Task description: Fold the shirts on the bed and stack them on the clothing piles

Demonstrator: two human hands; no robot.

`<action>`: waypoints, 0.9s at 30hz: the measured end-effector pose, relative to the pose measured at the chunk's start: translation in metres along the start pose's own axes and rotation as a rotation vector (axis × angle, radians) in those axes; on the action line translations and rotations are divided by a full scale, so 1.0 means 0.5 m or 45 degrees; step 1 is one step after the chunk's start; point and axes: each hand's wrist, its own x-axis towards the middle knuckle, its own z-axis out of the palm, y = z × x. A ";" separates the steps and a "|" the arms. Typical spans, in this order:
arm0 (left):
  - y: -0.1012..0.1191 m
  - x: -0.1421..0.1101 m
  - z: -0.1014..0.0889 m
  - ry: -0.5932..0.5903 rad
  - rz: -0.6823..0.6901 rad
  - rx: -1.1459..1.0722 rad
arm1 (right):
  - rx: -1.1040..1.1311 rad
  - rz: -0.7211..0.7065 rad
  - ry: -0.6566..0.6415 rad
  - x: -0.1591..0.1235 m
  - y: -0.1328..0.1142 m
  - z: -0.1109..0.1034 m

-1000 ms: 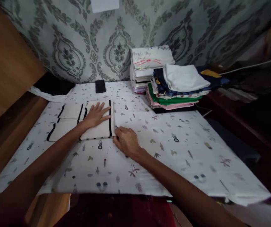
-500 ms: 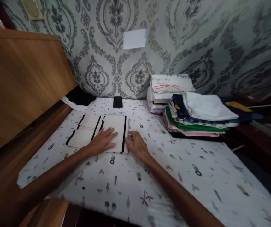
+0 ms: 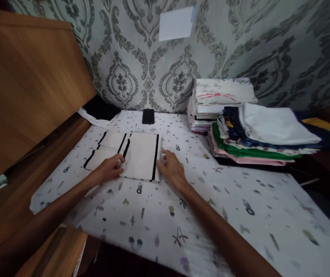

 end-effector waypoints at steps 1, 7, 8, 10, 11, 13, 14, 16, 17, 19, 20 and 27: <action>0.005 0.002 0.001 0.009 0.042 0.037 | -0.002 -0.002 0.003 0.001 0.002 0.000; -0.011 0.000 -0.035 0.091 0.170 0.301 | 0.088 0.105 -0.037 0.026 0.009 -0.010; -0.020 0.001 -0.042 0.174 0.208 0.337 | 0.161 0.160 -0.070 0.032 0.007 -0.013; -0.037 0.009 -0.052 0.347 0.284 0.398 | 0.364 0.299 -0.138 0.041 -0.001 -0.018; -0.043 0.015 -0.054 0.400 0.312 0.405 | 0.474 0.370 -0.165 0.044 -0.005 -0.020; -0.042 0.032 -0.049 0.406 0.333 0.350 | 0.652 0.468 -0.187 0.050 -0.014 -0.020; -0.035 0.042 -0.042 0.380 0.338 0.296 | 0.700 0.495 -0.189 0.052 -0.017 -0.019; -0.012 0.065 -0.020 0.321 0.348 0.146 | 0.717 0.523 -0.189 0.059 -0.022 -0.015; 0.002 0.078 -0.006 0.292 0.342 0.054 | 0.700 0.534 -0.193 0.063 -0.023 -0.013; 0.027 0.107 0.021 0.261 0.307 -0.123 | 0.639 0.553 -0.213 0.071 -0.025 -0.008; 0.036 0.123 0.033 0.272 0.285 -0.191 | 0.597 0.556 -0.226 0.075 -0.026 -0.006; 0.020 0.206 0.062 0.443 0.124 -0.368 | 0.726 0.442 -0.330 0.079 -0.047 -0.003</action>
